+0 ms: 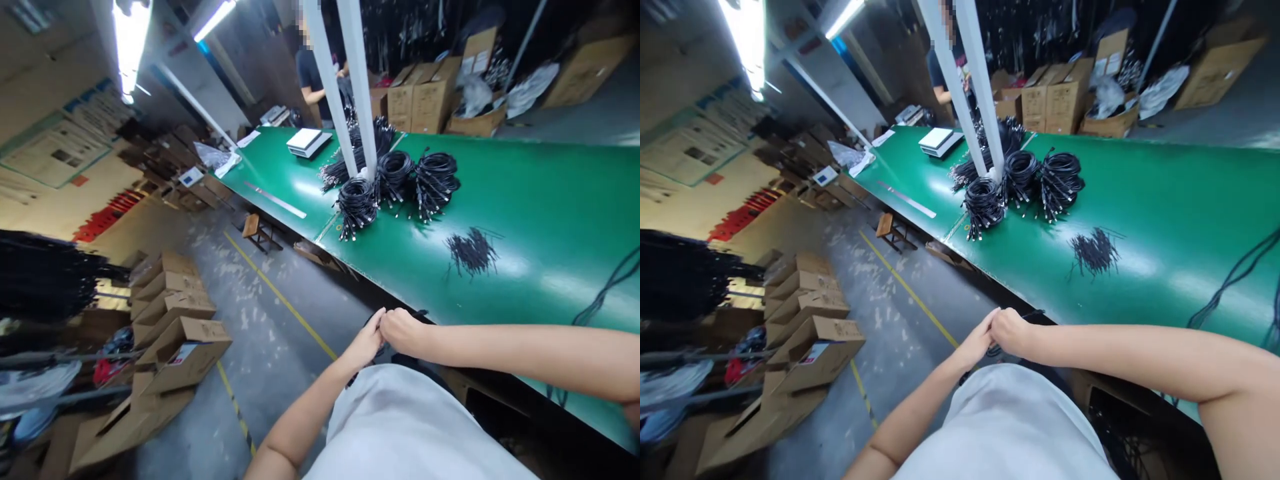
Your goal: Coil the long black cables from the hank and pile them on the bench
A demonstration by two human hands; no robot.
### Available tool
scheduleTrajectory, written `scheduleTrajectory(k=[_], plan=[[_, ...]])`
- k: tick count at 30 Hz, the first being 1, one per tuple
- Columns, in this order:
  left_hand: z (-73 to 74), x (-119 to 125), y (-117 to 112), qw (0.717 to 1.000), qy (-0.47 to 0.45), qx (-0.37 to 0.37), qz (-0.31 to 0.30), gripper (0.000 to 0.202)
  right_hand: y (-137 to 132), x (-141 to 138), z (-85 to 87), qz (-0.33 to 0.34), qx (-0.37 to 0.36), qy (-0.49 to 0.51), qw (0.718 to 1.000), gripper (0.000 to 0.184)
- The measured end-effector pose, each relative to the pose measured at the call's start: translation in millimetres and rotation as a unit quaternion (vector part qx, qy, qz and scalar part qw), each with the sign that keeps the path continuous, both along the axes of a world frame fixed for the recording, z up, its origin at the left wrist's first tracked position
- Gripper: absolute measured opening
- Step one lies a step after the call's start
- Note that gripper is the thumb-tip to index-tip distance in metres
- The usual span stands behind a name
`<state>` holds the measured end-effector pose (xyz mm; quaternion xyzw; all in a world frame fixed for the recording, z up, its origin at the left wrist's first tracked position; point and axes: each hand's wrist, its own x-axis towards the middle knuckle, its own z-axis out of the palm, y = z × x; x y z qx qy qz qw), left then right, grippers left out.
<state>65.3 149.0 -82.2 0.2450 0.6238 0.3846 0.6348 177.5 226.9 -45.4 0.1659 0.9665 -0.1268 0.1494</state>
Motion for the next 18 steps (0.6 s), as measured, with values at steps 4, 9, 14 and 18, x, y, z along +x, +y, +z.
scheduleTrajectory(k=[4, 9, 14, 18], plan=[[-2.9, -0.2, 10.9, 0.994, -0.076, 0.025, 0.074, 0.062, 21.1, -11.6, -0.5, -0.049, -0.022, -0.004, 0.999, 0.020], [7.0, -40.0, 19.5, 0.984, 0.064, 0.120, -0.118, 0.060, 29.2, -12.1, -3.9, -0.088, -0.035, 0.032, 0.995, 0.030], [19.7, -75.6, 29.4, 0.823, 0.409, 0.198, -0.340, 0.064, 21.0, -7.5, -15.1, -0.085, -0.065, 0.047, 0.993, 0.032], [11.2, -74.3, 50.2, 0.714, 0.473, 0.307, -0.416, 0.070, 17.0, -9.7, -25.7, -0.072, -0.065, 0.054, 0.994, 0.029]])
